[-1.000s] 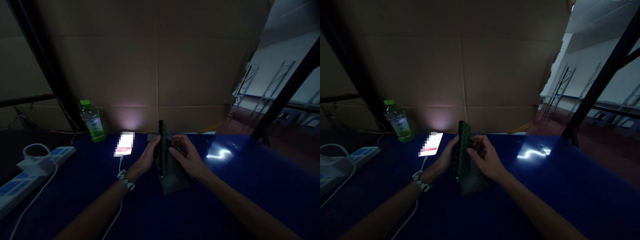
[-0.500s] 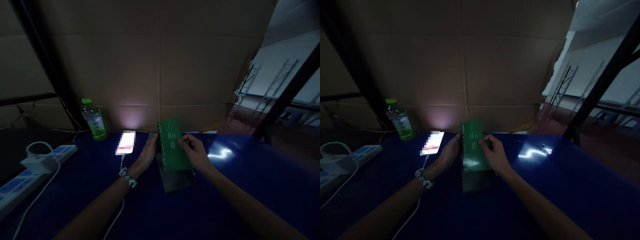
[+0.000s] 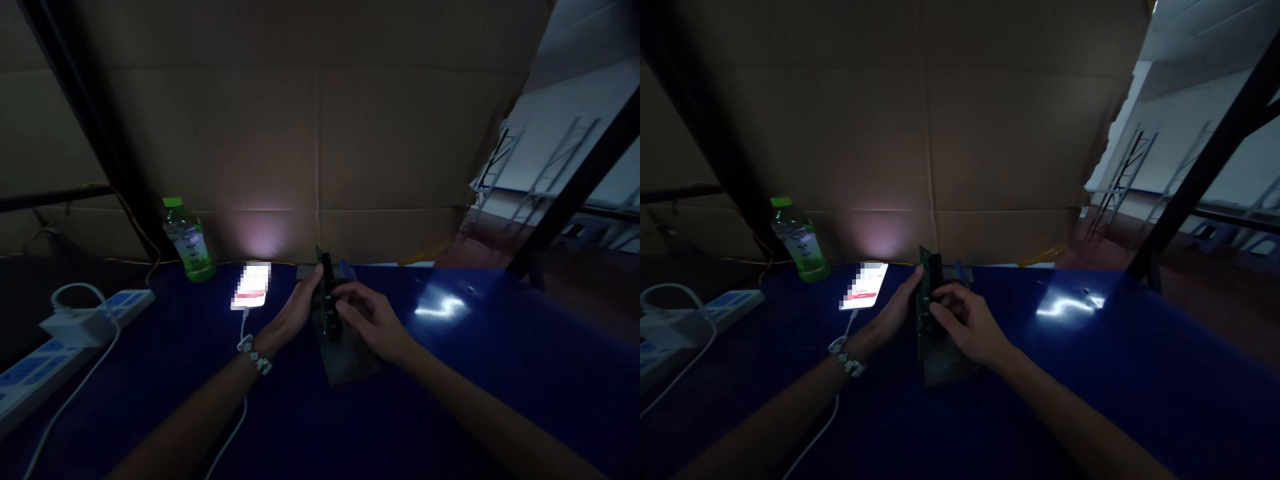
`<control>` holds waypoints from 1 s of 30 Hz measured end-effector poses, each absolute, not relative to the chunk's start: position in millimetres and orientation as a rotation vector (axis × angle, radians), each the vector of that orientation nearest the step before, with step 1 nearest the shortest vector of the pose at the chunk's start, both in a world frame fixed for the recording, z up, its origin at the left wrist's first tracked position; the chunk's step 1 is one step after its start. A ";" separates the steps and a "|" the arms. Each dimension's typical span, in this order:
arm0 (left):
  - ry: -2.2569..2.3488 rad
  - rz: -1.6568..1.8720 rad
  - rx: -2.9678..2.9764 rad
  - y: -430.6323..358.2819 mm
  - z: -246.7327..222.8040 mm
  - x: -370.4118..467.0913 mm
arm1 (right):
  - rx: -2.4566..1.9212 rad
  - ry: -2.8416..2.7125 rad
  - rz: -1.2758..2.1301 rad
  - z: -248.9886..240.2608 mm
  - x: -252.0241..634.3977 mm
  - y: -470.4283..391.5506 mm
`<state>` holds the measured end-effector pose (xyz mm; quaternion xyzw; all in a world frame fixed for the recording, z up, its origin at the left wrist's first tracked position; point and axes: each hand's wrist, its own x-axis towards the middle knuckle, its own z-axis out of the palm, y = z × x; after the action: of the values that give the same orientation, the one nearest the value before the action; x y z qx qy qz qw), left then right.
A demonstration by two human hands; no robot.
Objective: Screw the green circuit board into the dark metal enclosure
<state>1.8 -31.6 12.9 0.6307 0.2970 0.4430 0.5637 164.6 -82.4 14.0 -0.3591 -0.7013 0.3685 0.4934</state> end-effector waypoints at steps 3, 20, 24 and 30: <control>0.729 1.063 1.481 -34.7 13.3 4.4 | -0.949 -1.670 0.832 9.1 164.8 -76.5; 0.498 0.786 1.776 -29.5 15.2 -13.2 | -0.966 -1.841 0.512 11.6 180.6 -73.0; 0.370 0.876 1.829 -22.0 -2.4 -8.2 | -0.926 -1.886 0.507 6.9 180.6 -72.9; 0.494 1.128 2.077 -19.8 -6.8 -8.2 | -0.816 -1.966 0.484 16.2 176.5 -76.0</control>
<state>-8.2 -19.8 -6.8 0.8040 0.1914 0.4366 0.3555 176.5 -76.0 16.2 -0.3317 -0.7991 0.1966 0.4613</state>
